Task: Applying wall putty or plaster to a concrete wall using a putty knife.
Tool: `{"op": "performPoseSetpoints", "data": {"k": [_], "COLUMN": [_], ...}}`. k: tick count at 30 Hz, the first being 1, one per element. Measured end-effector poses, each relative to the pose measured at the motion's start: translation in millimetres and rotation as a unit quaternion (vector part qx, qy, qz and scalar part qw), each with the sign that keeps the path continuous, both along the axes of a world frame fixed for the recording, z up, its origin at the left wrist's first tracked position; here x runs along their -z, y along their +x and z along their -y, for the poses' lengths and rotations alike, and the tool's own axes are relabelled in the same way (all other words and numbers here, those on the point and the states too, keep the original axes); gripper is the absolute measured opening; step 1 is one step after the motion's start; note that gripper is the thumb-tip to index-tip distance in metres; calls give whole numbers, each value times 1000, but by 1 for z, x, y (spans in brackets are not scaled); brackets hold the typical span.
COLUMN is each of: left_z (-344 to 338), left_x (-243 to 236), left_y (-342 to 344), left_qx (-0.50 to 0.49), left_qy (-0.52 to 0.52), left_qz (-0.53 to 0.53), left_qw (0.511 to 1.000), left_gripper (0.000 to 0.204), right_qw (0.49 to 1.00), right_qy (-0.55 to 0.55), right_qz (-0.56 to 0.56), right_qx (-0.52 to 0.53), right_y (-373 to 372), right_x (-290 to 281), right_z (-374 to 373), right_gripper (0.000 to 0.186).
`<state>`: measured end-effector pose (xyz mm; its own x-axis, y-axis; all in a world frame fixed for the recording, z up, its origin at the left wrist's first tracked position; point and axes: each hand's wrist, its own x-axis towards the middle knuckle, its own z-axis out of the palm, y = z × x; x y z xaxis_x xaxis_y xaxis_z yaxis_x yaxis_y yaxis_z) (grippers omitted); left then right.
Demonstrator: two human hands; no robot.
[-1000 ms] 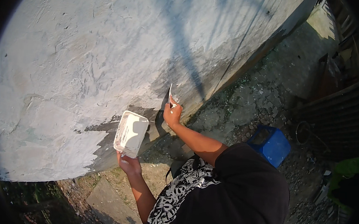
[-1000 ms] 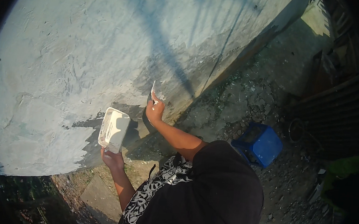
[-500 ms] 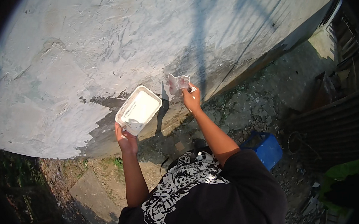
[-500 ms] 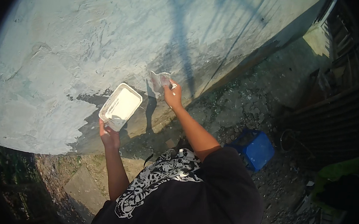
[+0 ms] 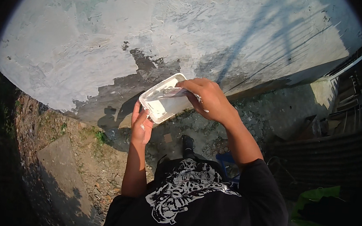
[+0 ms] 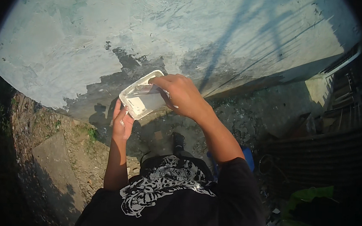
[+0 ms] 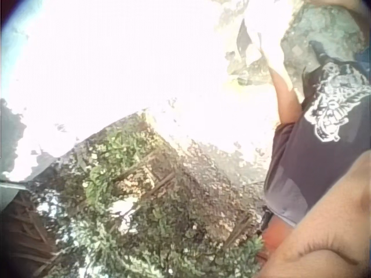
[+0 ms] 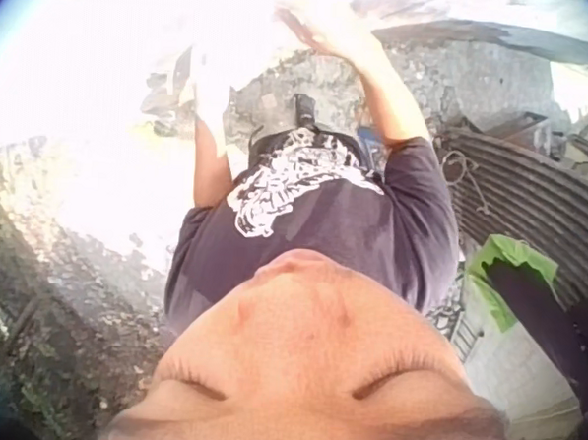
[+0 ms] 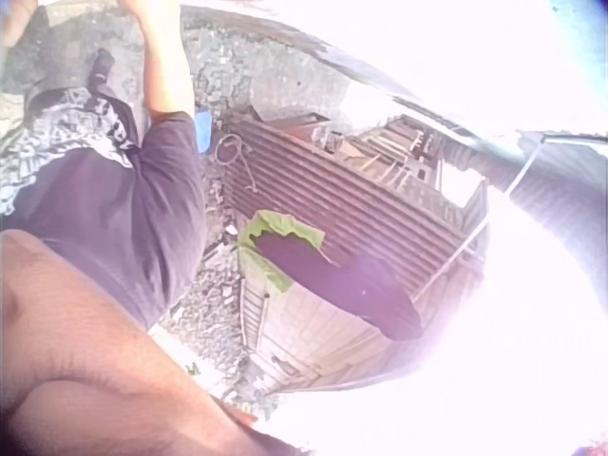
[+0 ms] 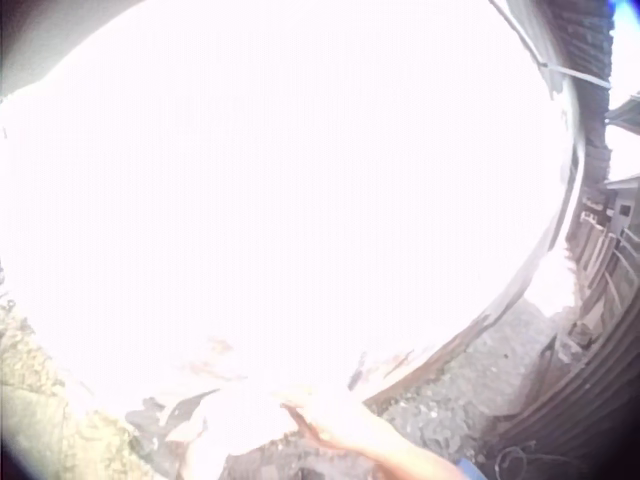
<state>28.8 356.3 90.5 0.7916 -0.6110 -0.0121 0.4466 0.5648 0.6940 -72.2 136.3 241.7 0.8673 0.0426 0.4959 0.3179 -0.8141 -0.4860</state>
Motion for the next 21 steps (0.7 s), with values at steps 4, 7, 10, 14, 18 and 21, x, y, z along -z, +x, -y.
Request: {"op": "performPoseSetpoints", "data": {"k": [4,7,10,14,18,21], "left_z": [-1,-4,-11,-18,-27,-33], "left_x": [9,17,26,23,17,5], "left_y": [-22,-35,-42,-45,-49,-48], "left_qx": [18,23,28,18,-3,-18], "left_qy": [-45,-77,-64,-47,-27,-15], "left_qz": [-25,-54,-68,-43,-15,16], "left_qw": [999,995,995,998,1000,1000], "left_gripper": [60,60,62,65,64,63], "right_qw": [999,995,997,993,983,992], "right_qy": [-10,60,24,60,137,71], "right_qz": [19,-18,-14,-15,-1,-6], "right_qx": [39,73,75,100,118,106], "right_y": [-12,-28,-40,-53,-47,-42], "right_x": [-18,-29,-27,-16,-4,-2], "right_z": [-24,-28,-37,-43,-35,-28], "right_gripper": [30,31,26,21,18,19]}}
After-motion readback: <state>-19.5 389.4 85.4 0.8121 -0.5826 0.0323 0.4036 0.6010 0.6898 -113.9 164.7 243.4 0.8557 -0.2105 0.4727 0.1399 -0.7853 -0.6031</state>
